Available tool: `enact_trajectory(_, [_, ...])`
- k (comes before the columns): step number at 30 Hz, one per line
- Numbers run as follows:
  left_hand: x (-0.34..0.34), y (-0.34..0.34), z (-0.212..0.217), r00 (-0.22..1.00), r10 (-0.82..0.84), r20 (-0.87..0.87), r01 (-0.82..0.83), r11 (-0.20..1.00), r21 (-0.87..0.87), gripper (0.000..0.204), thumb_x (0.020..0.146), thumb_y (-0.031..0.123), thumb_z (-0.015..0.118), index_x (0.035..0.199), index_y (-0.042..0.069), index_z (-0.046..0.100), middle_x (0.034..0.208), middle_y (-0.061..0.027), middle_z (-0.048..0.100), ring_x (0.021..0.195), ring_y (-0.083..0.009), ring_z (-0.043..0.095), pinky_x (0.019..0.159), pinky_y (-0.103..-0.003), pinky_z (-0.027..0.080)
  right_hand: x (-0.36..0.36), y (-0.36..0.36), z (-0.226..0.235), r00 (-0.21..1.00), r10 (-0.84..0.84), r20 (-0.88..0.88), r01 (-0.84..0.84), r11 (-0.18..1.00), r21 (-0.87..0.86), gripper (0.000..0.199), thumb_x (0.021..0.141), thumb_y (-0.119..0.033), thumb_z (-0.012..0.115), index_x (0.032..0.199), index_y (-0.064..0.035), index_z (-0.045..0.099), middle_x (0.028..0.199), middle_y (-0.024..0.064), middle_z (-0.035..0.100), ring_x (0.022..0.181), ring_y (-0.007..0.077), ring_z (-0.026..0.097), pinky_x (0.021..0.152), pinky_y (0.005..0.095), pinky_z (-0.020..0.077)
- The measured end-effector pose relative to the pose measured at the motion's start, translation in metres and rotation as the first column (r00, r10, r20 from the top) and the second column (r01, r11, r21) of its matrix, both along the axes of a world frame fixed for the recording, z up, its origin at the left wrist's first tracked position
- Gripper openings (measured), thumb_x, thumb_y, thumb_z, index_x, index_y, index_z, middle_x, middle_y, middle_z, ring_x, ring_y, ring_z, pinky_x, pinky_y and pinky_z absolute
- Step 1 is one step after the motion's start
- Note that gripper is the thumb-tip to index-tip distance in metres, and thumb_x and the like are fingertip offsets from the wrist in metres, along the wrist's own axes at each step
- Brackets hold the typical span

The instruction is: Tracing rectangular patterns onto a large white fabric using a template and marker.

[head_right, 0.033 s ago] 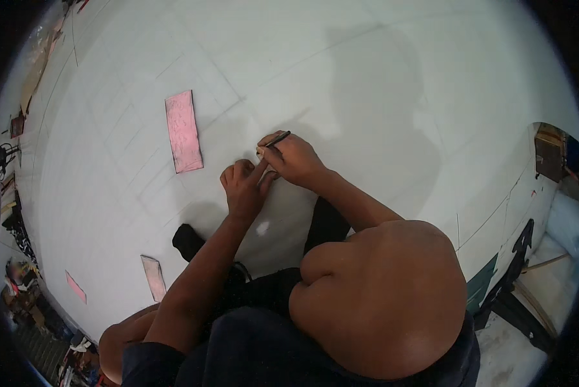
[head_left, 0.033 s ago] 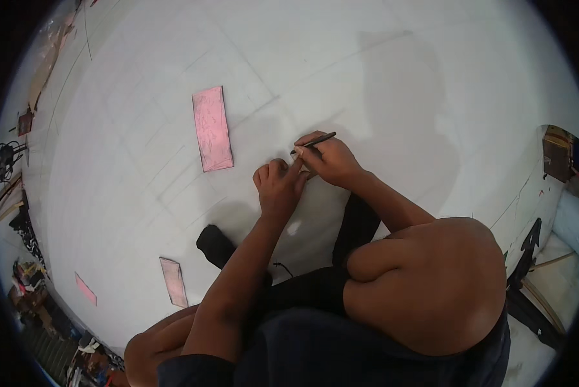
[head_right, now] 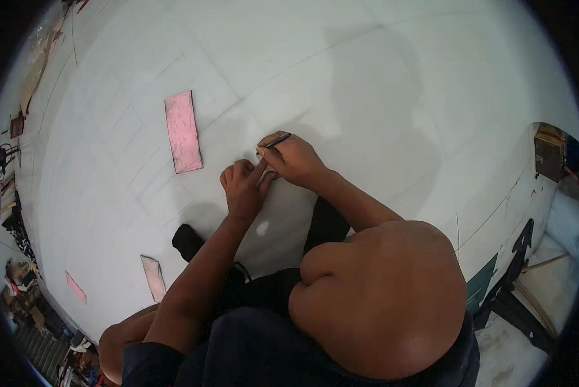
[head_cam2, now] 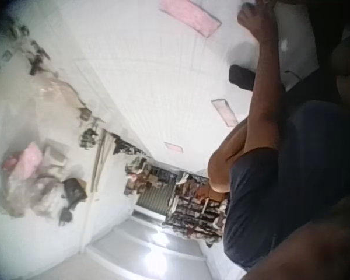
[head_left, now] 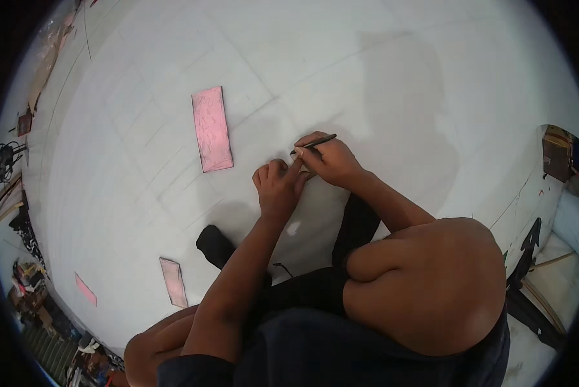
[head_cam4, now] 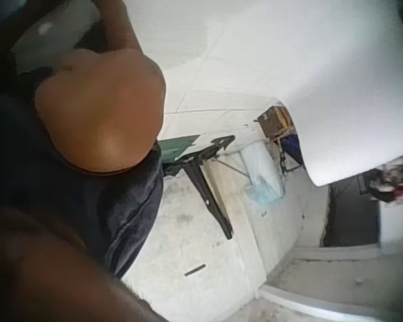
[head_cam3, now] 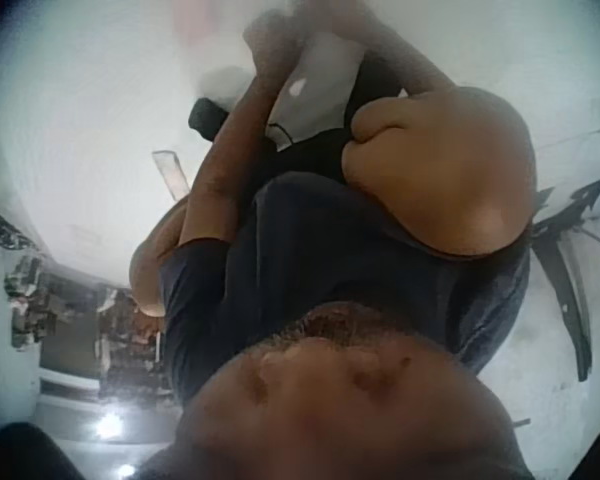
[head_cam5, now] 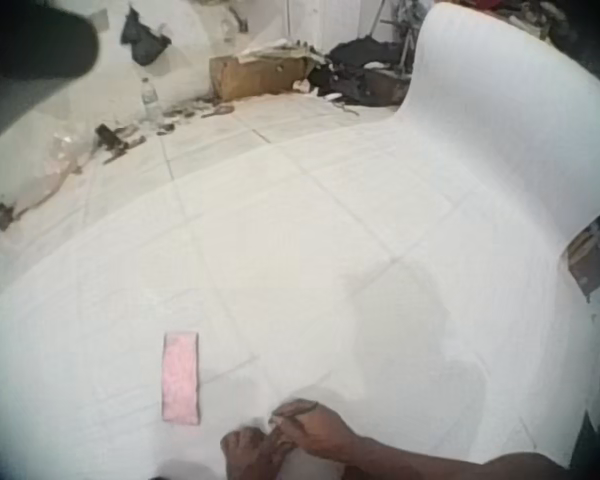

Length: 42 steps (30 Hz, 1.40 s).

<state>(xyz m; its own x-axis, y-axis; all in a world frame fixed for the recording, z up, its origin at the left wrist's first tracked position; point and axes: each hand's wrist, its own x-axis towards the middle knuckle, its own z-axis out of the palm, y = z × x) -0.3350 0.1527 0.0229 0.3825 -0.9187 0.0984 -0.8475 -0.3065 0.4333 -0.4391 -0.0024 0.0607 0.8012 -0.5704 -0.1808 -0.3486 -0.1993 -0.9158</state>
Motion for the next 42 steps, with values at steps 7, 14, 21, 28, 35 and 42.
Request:
enact_trajectory(7, [0.001,-0.001,0.001,1.000,-0.001,0.009,0.001,1.000,0.027,0.043,0.081,0.033,0.079,0.123,0.026,0.071,0.100,-0.0040,0.053,0.095,-0.0251,0.050,0.092,-0.043,0.038,-0.015,-0.016,0.009,0.988,-0.094,-0.126,0.077,0.988,-0.131,0.029,0.099,-0.024,0.055,0.107,0.0005,0.067,0.105,0.0187,0.068,0.098,0.0361,0.065,0.087,0.0433,0.0508])
enact_trajectory(14, [0.002,-0.003,0.000,1.000,-0.013,0.013,0.013,1.000,-0.007,0.041,0.083,0.034,0.078,0.123,0.025,0.071,0.099,-0.0042,0.053,0.094,-0.0246,0.051,0.091,-0.043,0.038,-0.027,-0.011,-0.009,0.994,-0.105,0.008,0.105,0.971,-0.214,0.026,0.101,-0.023,0.056,0.108,0.0000,0.066,0.112,0.0172,0.065,0.096,0.0360,0.065,0.086,0.0417,0.0526])
enact_trajectory(21, [0.007,0.003,0.000,1.000,-0.012,0.018,0.012,1.000,0.023,0.041,0.083,0.033,0.077,0.123,0.025,0.071,0.098,-0.0044,0.052,0.093,-0.0240,0.051,0.091,-0.043,0.037,-0.034,-0.001,0.004,0.995,0.090,-0.053,-0.103,0.928,-0.359,0.022,0.093,-0.013,0.068,0.112,-0.0041,0.064,0.105,0.0106,0.064,0.094,0.0304,0.067,0.081,0.0390,0.0555])
enact_trajectory(28, [0.002,-0.004,0.002,1.000,-0.008,0.000,0.008,1.000,0.008,0.040,0.083,0.034,0.077,0.123,0.026,0.072,0.101,-0.0048,0.053,0.094,-0.0245,0.051,0.091,-0.042,0.037,-0.083,0.000,0.018,0.980,0.198,0.004,-0.174,0.870,-0.462,0.023,0.087,-0.004,0.070,0.110,-0.0049,0.065,0.104,0.0112,0.065,0.093,0.0307,0.066,0.079,0.0384,0.0551])
enact_trajectory(35, [0.027,-0.026,0.006,0.997,0.003,0.078,-0.004,1.000,0.005,0.045,0.082,0.036,0.078,0.125,0.028,0.070,0.104,-0.0051,0.054,0.097,-0.0251,0.051,0.092,-0.043,0.037,-0.062,-0.018,0.020,0.960,-0.269,0.075,0.279,0.931,-0.234,0.014,0.098,-0.012,0.063,0.107,-0.0024,0.066,0.102,0.0128,0.066,0.092,0.0242,0.064,0.082,0.0351,0.0513])
enact_trajectory(42, [0.046,-0.021,0.010,0.995,-0.049,0.082,0.051,0.998,-0.021,0.044,0.083,0.038,0.078,0.125,0.029,0.070,0.105,-0.0048,0.055,0.100,-0.0262,0.050,0.094,-0.044,0.036,-0.061,0.000,0.003,0.958,-0.266,0.108,0.281,0.946,-0.162,0.018,0.097,-0.016,0.064,0.108,-0.0023,0.069,0.104,0.0146,0.068,0.095,0.0282,0.066,0.084,0.0365,0.0531])
